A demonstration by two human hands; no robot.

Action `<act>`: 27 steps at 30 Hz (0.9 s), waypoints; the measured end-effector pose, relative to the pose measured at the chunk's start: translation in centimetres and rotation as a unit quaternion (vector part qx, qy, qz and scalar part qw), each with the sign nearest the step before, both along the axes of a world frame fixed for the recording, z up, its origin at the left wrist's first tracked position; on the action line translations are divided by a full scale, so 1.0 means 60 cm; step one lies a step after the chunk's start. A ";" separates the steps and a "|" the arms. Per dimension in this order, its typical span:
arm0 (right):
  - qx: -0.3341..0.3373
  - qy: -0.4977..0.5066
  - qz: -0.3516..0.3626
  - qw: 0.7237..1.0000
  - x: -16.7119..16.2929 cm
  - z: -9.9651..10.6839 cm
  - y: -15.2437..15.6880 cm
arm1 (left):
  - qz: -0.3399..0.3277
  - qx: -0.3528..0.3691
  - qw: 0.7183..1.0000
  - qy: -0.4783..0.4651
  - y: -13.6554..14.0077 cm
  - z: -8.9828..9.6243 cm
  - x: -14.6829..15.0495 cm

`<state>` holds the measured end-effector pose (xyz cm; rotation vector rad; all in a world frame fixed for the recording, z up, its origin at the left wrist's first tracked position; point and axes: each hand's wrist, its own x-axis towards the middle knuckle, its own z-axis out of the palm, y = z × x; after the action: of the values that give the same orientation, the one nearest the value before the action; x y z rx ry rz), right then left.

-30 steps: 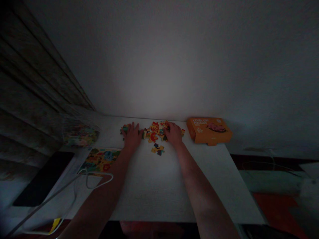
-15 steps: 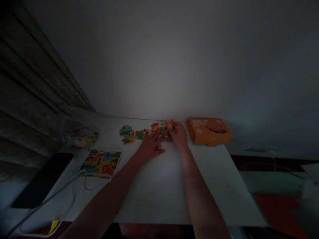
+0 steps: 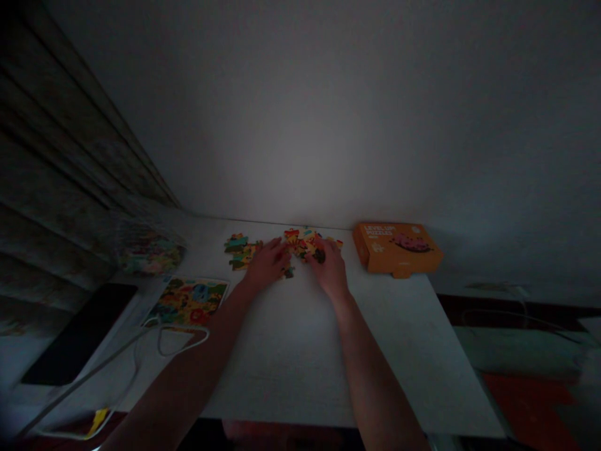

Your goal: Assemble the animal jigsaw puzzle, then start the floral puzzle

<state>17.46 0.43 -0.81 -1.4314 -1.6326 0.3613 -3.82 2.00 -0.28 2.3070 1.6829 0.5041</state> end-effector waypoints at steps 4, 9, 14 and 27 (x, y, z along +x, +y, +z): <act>-0.091 0.097 0.054 0.990 -0.011 0.002 -0.006 | 0.214 0.026 0.977 0.008 0.015 0.010 -0.044; -0.181 0.098 0.153 0.967 -0.023 -0.012 -0.007 | 0.281 -0.002 0.960 0.002 0.026 0.012 -0.085; -0.116 -0.012 0.144 0.983 -0.037 -0.024 -0.007 | 0.224 -0.002 0.974 -0.036 0.038 0.008 -0.092; -0.225 0.149 0.268 0.925 -0.073 -0.008 -0.036 | 0.234 0.005 0.972 -0.003 0.044 0.002 -0.097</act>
<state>13.09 -1.75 -1.31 -1.1396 -1.7279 1.2752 -9.62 4.65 -0.18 1.8994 2.2321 0.6049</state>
